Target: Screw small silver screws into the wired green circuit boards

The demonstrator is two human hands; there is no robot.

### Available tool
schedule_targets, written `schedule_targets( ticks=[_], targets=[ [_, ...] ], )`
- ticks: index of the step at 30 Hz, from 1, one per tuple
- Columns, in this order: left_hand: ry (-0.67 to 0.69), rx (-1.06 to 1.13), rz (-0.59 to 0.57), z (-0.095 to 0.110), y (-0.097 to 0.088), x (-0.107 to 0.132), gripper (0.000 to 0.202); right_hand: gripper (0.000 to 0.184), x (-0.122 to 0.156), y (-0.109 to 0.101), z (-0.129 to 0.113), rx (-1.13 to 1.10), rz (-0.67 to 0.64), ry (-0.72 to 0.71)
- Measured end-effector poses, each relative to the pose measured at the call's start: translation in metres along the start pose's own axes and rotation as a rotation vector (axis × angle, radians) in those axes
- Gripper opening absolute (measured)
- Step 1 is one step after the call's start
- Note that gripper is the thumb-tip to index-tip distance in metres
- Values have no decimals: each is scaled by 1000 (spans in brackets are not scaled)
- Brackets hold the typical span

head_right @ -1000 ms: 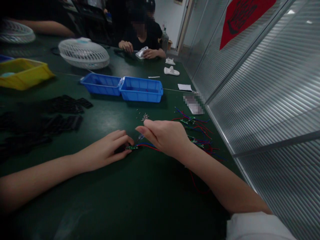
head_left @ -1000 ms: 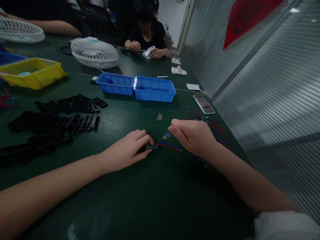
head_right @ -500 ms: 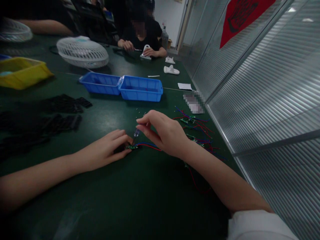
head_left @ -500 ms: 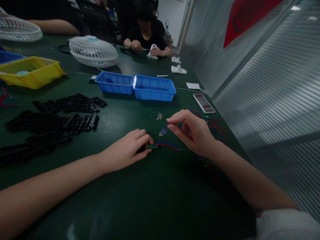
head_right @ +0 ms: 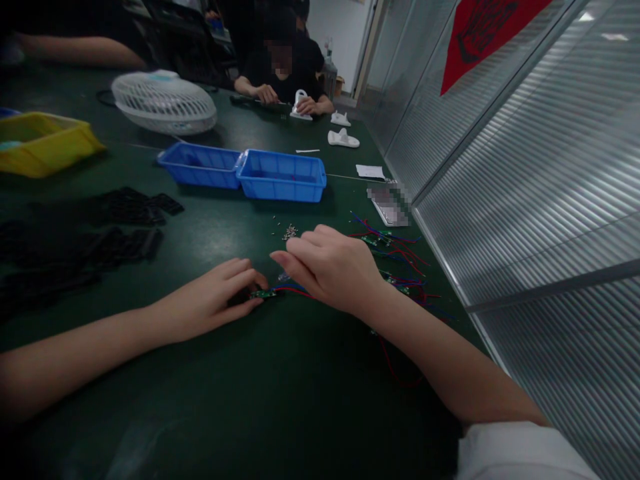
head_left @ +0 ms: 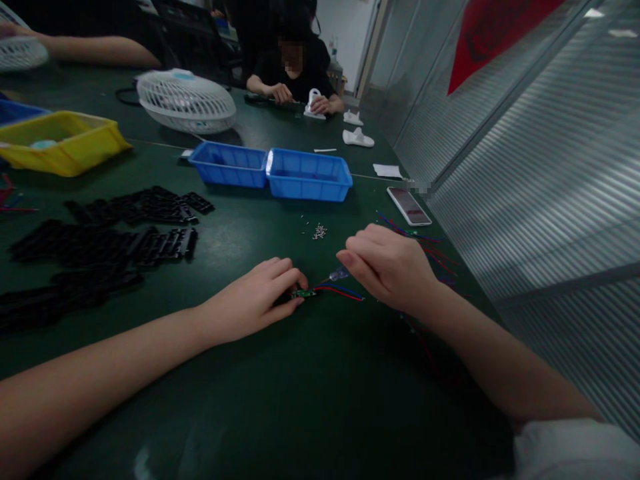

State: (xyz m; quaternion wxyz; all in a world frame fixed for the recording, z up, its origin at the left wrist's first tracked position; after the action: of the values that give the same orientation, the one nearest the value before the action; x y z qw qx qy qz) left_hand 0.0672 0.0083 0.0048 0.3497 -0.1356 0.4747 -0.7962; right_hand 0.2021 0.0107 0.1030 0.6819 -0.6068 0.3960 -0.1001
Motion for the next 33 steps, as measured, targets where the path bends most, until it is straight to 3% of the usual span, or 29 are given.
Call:
schedule_targets(
  ticks=[4,12,16,21,29,33],
  targets=[
    [2,-3,8,-1,0,1,18,43,3,7,10,115,-96,142],
    [6,-7,13,-1,-1,0,18,22,-1,10,7,-214,-74,89],
    [9,-4,26,1,-3,0,18,17,2,5,6,-345,23,120],
    [7,-10,21,1,-2,1,19,13,4,-3,4,-229,154,108],
    [-7,0,-7,-1,1,1,18,15,0,-1,7,-442,48,118],
    [-12,2,-14,-1,0,1,18,14,-1,-3,9,-396,42,122]
  ],
)
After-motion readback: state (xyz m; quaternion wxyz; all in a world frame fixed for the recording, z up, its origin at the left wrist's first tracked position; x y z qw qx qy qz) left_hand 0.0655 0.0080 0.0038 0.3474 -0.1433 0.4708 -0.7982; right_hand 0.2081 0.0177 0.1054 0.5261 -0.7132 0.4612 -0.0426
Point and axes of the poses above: each hand's wrist, its own x-axis away from the middle knuckle, its own y-axis out of the palm, z = x × y, the point moved 8 cm from there along -x, towards the middle knuckle, and after that the axes turned 2 degrees about x, right-handed, at the moved point
